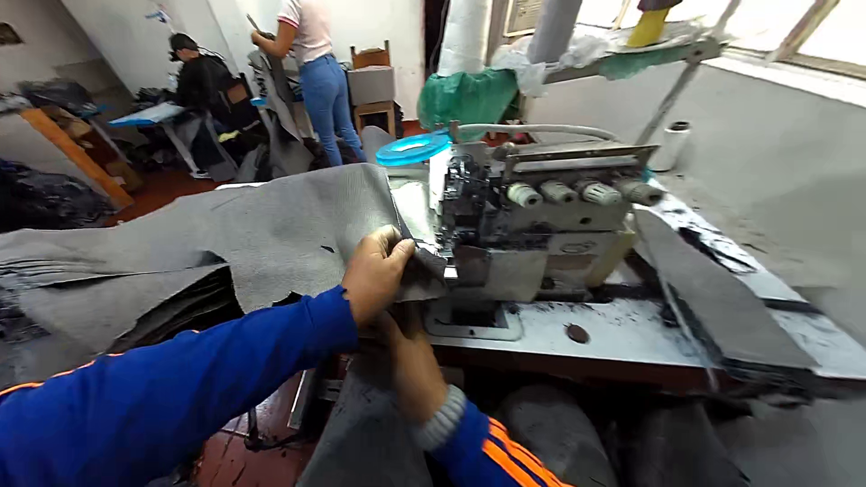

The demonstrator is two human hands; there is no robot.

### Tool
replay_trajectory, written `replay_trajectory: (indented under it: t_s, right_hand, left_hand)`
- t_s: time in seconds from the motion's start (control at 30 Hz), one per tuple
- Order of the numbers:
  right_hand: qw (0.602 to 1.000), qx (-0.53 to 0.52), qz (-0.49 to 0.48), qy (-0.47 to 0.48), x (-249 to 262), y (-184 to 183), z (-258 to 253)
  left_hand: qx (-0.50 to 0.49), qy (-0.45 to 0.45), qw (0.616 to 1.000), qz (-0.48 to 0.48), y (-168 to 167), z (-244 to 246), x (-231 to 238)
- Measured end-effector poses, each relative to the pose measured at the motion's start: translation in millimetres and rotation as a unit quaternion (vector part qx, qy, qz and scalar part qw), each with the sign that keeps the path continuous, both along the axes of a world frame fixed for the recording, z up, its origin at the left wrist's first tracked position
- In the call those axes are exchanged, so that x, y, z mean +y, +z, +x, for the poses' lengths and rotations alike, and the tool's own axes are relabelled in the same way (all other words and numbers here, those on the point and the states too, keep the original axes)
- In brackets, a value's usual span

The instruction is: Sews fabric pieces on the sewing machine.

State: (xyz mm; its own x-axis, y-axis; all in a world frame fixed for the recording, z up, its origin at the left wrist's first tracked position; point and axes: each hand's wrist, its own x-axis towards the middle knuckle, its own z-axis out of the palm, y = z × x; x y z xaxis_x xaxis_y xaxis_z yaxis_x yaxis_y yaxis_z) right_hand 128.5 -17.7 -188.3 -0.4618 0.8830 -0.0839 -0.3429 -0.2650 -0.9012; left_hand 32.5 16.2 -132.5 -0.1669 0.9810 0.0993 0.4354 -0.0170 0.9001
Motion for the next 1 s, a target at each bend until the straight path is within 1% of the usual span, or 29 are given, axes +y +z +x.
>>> replay_trajectory:
  t_s: [0.03, 0.07, 0.1, 0.13, 0.2, 0.27, 0.3, 0.33, 0.4, 0.43, 0.5, 0.53, 0.57, 0.6, 0.63, 0.67, 0.73, 0.8, 0.87, 0.93, 1.0]
  right_hand:
    - [0.999, -0.01, -0.027, -0.018, 2, 5, -7]
    - [0.999, -0.015, -0.035, -0.023, 2, 6, -11]
    - [0.999, -0.02, -0.03, -0.024, 1, 4, -14]
    - [0.999, -0.032, -0.02, -0.028, -1, 1, -17]
    - [0.993, -0.096, 0.021, -0.069, -3, -6, -23]
    - [0.98, -0.158, 0.062, -0.106, -4, -13, -27]
    - [0.975, -0.168, 0.089, -0.111, -4, -16, -24]
    - [0.972, -0.161, 0.126, -0.112, -5, -19, -18]
    - [0.957, -0.146, 0.226, -0.104, -3, -23, 8]
    - [0.941, -0.155, 0.284, -0.104, 0, -27, 27]
    - [0.885, -0.222, 0.392, -0.118, 10, -35, 78]
    - [0.851, -0.28, 0.424, -0.135, 19, -38, 110]
    - [0.81, -0.354, 0.434, -0.177, 29, -38, 144]
    - [0.76, -0.441, 0.423, -0.219, 40, -38, 181]
    - [0.712, -0.528, 0.394, -0.24, 48, -38, 219]
    - [0.677, -0.599, 0.354, -0.241, 55, -36, 254]
    - [0.636, -0.686, 0.277, -0.218, 72, -24, 301]
    - [0.616, -0.735, 0.222, -0.178, 83, -20, 316]
    - [0.607, -0.756, 0.198, -0.144, 90, -24, 315]
    - [0.612, -0.758, 0.189, -0.122, 92, -20, 312]
    - [0.634, -0.74, 0.205, -0.092, 93, -16, 319]
  left_hand:
    - [0.052, -0.047, 0.997, 0.016, -3, -1, 5]
    - [0.119, -0.115, 0.986, 0.0, 0, -5, 5]
    - [0.191, -0.179, 0.965, -0.031, 6, -10, 3]
    - [0.256, -0.222, 0.94, -0.044, 11, -15, 2]
    - [0.348, -0.281, 0.891, -0.08, 22, -26, 0]
    - [0.427, -0.329, 0.832, -0.129, 33, -33, 2]
    - [0.457, -0.342, 0.811, -0.13, 34, -35, 2]
    - [0.482, -0.339, 0.8, -0.112, 32, -37, 1]
    - [0.515, -0.296, 0.804, -0.024, 13, -43, -9]
    - [0.526, -0.252, 0.81, 0.049, -4, -44, -17]
    - [0.53, -0.143, 0.816, 0.184, -44, -37, -32]
    - [0.52, -0.096, 0.817, 0.231, -61, -32, -35]
    - [0.503, -0.062, 0.822, 0.261, -71, -28, -34]
    - [0.484, -0.038, 0.831, 0.271, -77, -23, -32]
    - [0.471, -0.018, 0.839, 0.273, -78, -18, -29]
    - [0.462, -0.004, 0.844, 0.272, -74, -15, -24]
    - [0.453, -0.005, 0.85, 0.269, -60, -14, -6]
    - [0.421, -0.029, 0.867, 0.265, -52, -18, 20]
    - [0.388, -0.054, 0.888, 0.241, -50, -24, 40]
    - [0.4, -0.059, 0.88, 0.249, -52, -28, 46]
    - [0.424, -0.052, 0.862, 0.274, -56, -28, 44]
